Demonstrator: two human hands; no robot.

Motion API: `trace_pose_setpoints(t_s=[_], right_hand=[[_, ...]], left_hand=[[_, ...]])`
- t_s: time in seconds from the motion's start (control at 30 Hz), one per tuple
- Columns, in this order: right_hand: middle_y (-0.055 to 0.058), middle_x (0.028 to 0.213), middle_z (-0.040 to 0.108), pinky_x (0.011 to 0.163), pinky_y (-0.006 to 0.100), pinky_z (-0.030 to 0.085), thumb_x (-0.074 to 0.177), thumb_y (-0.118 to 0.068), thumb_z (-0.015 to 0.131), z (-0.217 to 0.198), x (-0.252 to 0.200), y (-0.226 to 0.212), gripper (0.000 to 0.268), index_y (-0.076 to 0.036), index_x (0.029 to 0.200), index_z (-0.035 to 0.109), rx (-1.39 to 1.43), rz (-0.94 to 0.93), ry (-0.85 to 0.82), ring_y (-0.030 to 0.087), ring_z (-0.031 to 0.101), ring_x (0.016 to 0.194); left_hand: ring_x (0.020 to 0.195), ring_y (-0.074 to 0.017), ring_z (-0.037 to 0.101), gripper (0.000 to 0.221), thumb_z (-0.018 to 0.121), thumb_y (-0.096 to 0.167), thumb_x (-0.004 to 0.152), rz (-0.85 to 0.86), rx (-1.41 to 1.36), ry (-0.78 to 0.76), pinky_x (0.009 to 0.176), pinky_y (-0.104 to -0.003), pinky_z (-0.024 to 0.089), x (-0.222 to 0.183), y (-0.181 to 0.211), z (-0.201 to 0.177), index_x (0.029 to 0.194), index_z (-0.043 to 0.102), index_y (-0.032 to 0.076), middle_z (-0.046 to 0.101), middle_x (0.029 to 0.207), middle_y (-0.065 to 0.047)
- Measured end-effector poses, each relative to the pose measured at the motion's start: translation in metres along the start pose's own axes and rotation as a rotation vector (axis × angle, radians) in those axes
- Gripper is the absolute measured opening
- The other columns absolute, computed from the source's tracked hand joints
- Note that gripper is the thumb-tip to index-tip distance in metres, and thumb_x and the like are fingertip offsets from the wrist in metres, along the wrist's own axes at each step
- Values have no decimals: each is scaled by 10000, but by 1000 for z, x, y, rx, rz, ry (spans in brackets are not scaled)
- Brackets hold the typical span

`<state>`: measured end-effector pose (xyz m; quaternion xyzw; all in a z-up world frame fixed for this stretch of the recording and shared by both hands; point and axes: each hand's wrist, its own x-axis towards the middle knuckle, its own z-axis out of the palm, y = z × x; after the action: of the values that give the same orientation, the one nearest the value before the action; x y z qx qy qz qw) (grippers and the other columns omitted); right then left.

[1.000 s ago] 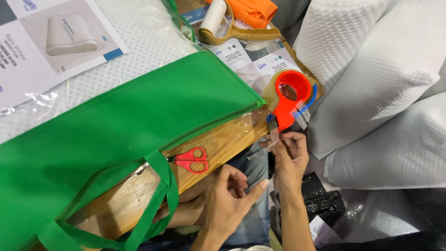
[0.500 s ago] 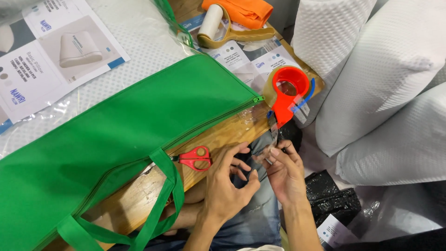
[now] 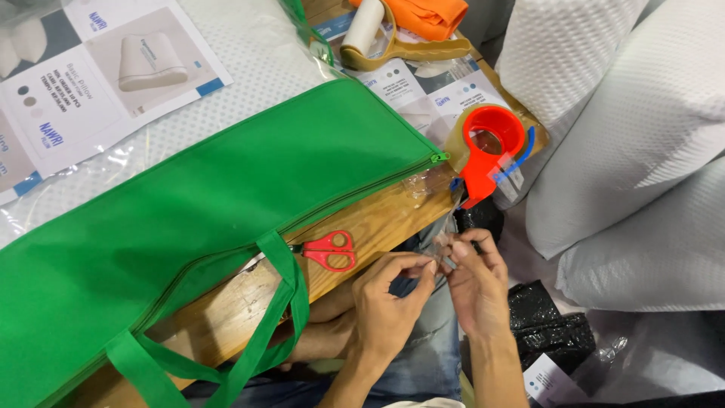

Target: The person seals a transparent plastic bag containing a pillow using clear tape and scissors.

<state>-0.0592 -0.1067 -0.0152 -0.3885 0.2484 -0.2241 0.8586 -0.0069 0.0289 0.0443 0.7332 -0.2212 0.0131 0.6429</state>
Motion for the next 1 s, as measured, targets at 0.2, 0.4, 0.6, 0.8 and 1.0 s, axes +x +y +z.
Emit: trace_pose_setpoints(t_s=[0.2,0.4,0.6,0.8,1.0], right_hand=[[153,962,473,796,294,407,944,-27,691,54,-33,-24,128,1,929,568,-941,-940,20,236,486,923],[78,1010,548,740,462,434,866,-218,563,124,-13,9,211,-102,1018,652,-2033,-1164,-572,300,483,875],[141,841,452,591,398,302,813,16,638,148,-17,10,114,-37,712,633,-1837,-1392,-573,290,404,705],[163,1111,563,816,456,444,1011,-122,584,117,-45,-66,129,6,1003,599,-1507,-943,-934,345,533,906],[163,978,676,793,277,628,787,52,725,-8,-39,-77,126,14,908,726,-867,-525,-417,226,716,903]], left_hand=[[720,-119,680,47,721,103,925,16,-8,-33,698,-267,584,-1,-16,-2,920,735,59,735,826,-20],[775,-122,696,93,746,110,887,-47,-99,-97,741,-264,590,-6,-19,-5,969,737,67,748,885,-28],[840,-126,714,194,776,118,841,-121,-215,-201,792,-261,597,-6,-24,-3,1028,740,77,764,956,-36],[905,-129,733,301,806,127,796,-196,-325,-304,843,-258,604,0,-31,-5,1087,742,87,781,1026,-45],[823,-64,739,129,754,147,902,-324,-189,-296,795,-211,618,15,-13,-12,1004,804,85,811,928,-10]])
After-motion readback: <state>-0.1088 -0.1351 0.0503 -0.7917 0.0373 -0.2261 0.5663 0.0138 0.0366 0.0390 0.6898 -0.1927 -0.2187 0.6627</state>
